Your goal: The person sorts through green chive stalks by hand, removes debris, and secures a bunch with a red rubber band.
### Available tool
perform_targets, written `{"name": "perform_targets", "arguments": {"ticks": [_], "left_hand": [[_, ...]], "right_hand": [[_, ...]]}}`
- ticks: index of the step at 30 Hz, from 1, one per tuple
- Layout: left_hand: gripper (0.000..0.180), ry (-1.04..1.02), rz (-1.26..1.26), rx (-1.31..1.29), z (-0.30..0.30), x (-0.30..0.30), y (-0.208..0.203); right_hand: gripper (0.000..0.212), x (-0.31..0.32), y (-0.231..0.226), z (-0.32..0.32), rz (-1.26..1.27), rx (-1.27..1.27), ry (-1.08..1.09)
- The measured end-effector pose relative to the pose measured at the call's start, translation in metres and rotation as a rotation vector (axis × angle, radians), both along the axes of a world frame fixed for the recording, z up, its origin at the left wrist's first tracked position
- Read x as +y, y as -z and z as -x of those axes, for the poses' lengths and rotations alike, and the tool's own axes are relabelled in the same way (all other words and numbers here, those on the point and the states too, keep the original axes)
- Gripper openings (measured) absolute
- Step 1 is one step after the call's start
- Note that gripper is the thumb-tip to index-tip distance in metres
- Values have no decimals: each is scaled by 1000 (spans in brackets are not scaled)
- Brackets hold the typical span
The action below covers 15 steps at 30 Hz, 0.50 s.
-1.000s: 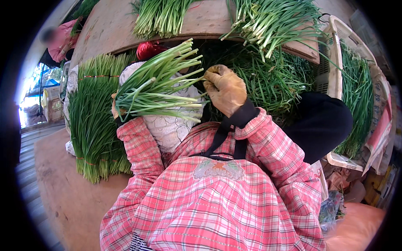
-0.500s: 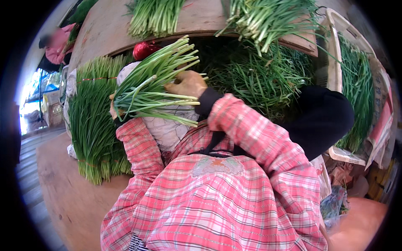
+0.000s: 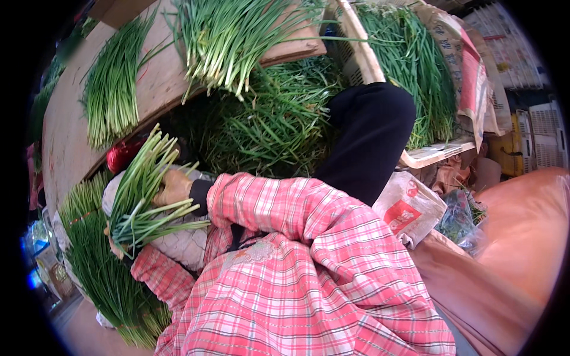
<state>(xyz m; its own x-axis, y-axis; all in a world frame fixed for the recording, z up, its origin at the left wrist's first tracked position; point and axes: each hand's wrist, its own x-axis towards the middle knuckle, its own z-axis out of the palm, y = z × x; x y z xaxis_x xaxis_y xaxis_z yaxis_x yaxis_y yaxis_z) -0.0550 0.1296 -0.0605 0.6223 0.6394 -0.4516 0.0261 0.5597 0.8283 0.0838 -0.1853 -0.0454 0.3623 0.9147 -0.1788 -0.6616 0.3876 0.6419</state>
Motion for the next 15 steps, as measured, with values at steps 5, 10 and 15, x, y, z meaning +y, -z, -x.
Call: {"name": "perform_targets", "arguments": {"ticks": [5, 10, 15], "left_hand": [[34, 13, 34, -105, 17, 18, 9], [23, 31, 98, -192, 8, 19, 23], [20, 246, 79, -390, 14, 2, 14]], "right_hand": [[25, -19, -10, 18, 455, -1115, 148], [25, -88, -12, 17, 803, -2377, -145], [12, -185, -8, 0, 1531, -2877, -906]]}}
